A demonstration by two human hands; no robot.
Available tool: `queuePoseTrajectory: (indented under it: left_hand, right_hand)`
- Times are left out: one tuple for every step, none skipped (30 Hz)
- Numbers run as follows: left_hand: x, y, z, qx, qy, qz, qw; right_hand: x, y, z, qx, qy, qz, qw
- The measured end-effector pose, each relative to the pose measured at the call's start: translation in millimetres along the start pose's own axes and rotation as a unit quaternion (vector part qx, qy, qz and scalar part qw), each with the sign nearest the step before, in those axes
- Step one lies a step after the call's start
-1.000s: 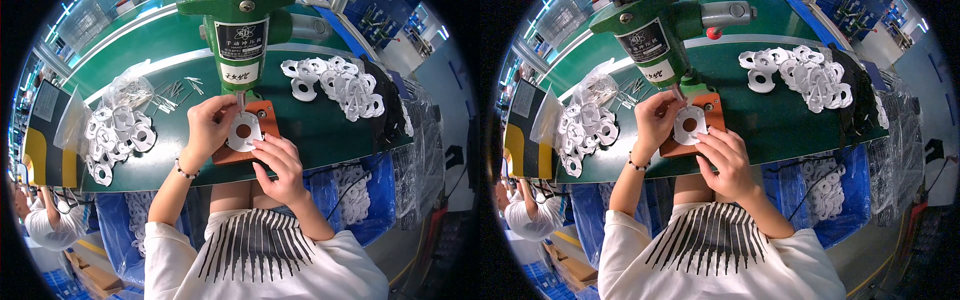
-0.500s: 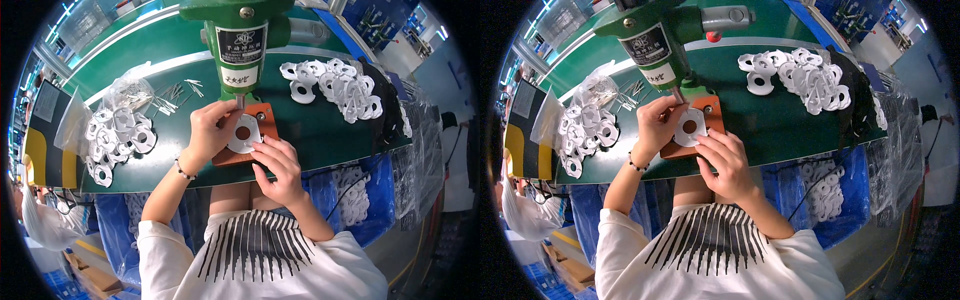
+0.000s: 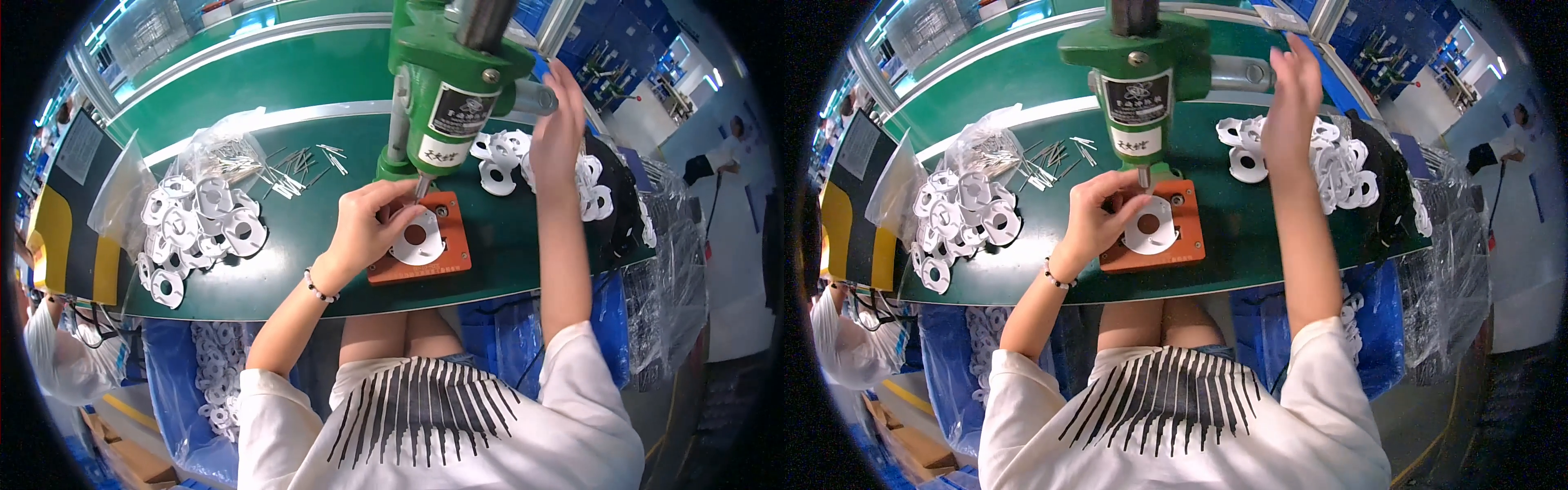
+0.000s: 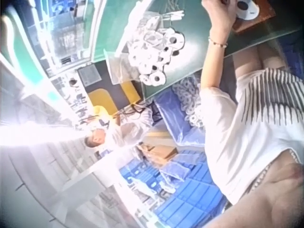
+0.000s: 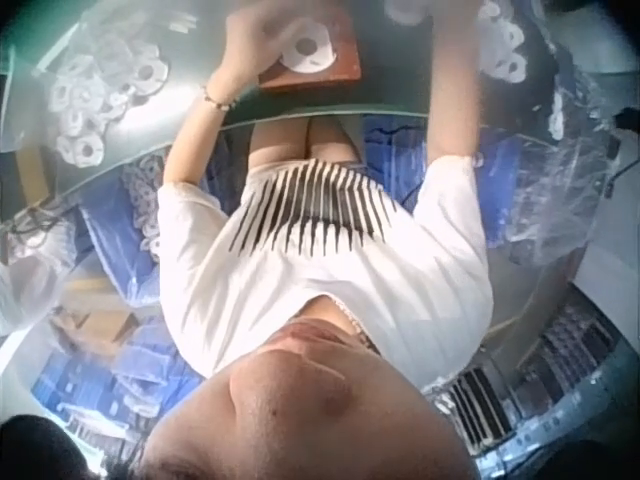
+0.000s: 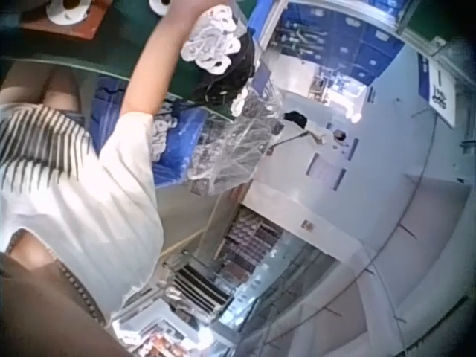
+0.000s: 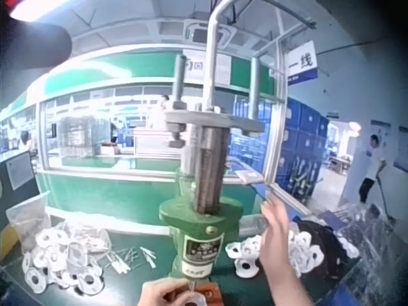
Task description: The person assembles plastic components by inserting metal pins into a plastic housing using a manual press, creating a finished assembly.
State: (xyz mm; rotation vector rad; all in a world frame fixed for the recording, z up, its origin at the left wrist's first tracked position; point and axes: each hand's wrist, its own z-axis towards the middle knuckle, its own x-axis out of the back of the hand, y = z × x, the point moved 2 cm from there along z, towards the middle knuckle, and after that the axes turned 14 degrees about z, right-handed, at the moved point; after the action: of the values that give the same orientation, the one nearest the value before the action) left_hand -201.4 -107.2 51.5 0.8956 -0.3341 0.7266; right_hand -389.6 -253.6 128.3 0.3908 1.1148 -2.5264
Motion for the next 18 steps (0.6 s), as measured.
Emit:
queuePoseTrajectory:
  left_hand:
    - [-6, 1, 3, -0.006, 0.001, -0.01, 1.0]
    - [-12, 1, 4, -0.022, 0.003, -0.017, 1.0]
    - [-12, -2, 3, -0.034, 0.006, -0.019, 0.999]
    - [-6, -7, 1, -0.018, -0.006, -0.013, 1.0]
    - [2, -11, -3, -0.008, 0.001, -0.004, 1.0]
    - [2, -11, -3, -0.003, 0.023, -0.02, 1.0]
    - [-1, -6, -1, -0.003, 0.043, -0.039, 0.998]
    - [2, -7, -4, 0.053, 0.001, -0.059, 0.997]
    - [3, -7, -6, 0.053, 0.004, -0.061, 0.997]
    - [2, -7, -6, 0.019, 0.018, 0.003, 1.0]
    - [0, -8, -6, -0.015, 0.033, 0.069, 0.997]
    - [0, -18, -16, 0.043, -0.032, 0.042, 0.998]
    - [7, -19, -20, 0.049, -0.027, 0.045, 0.997]
    - [9, -19, -20, 0.078, -0.072, 0.06, 0.993]
    - [11, -20, -22, 0.108, -0.117, 0.075, 0.984]
    - [12, -22, -24, 0.118, -0.134, 0.08, 0.981]
    - [7, -13, -16, 0.091, -0.12, 0.063, 0.987]
    - [5, -12, -13, 0.095, -0.132, 0.064, 0.985]
  right_hand:
    - [19, 22, 30, -0.057, -0.008, 0.068, 0.996]
    - [34, 56, 60, -0.162, 0.04, 0.09, 0.982]
    - [41, 82, 76, -0.269, 0.085, 0.115, 0.952]
    - [20, 84, 70, -0.278, 0.078, 0.118, 0.95]
    - [0, 75, 52, -0.29, 0.051, 0.13, 0.947]
    - [-12, 60, 42, -0.293, 0.032, 0.132, 0.947]
    - [-34, 54, 44, -0.291, 0.016, 0.131, 0.948]
    - [-58, 47, 32, -0.296, -0.004, 0.137, 0.945]
    - [-73, 31, 20, -0.298, -0.023, 0.141, 0.944]
    - [-83, 11, 7, -0.296, -0.043, 0.143, 0.943]
    - [-99, 4, 8, -0.295, -0.062, 0.147, 0.942]
    - [-115, -4, 1, -0.302, -0.088, 0.158, 0.936]
    - [-122, -21, -8, -0.309, -0.111, 0.166, 0.93]
    - [-123, -40, -15, -0.314, -0.137, 0.172, 0.924]
    - [-124, -57, -20, -0.32, -0.163, 0.179, 0.916]
    - [-131, -67, -19, -0.327, -0.193, 0.19, 0.905]
    - [-146, -72, 18, -0.318, -0.215, 0.188, 0.904]
    - [-161, -72, 47, -0.315, -0.238, 0.192, 0.898]
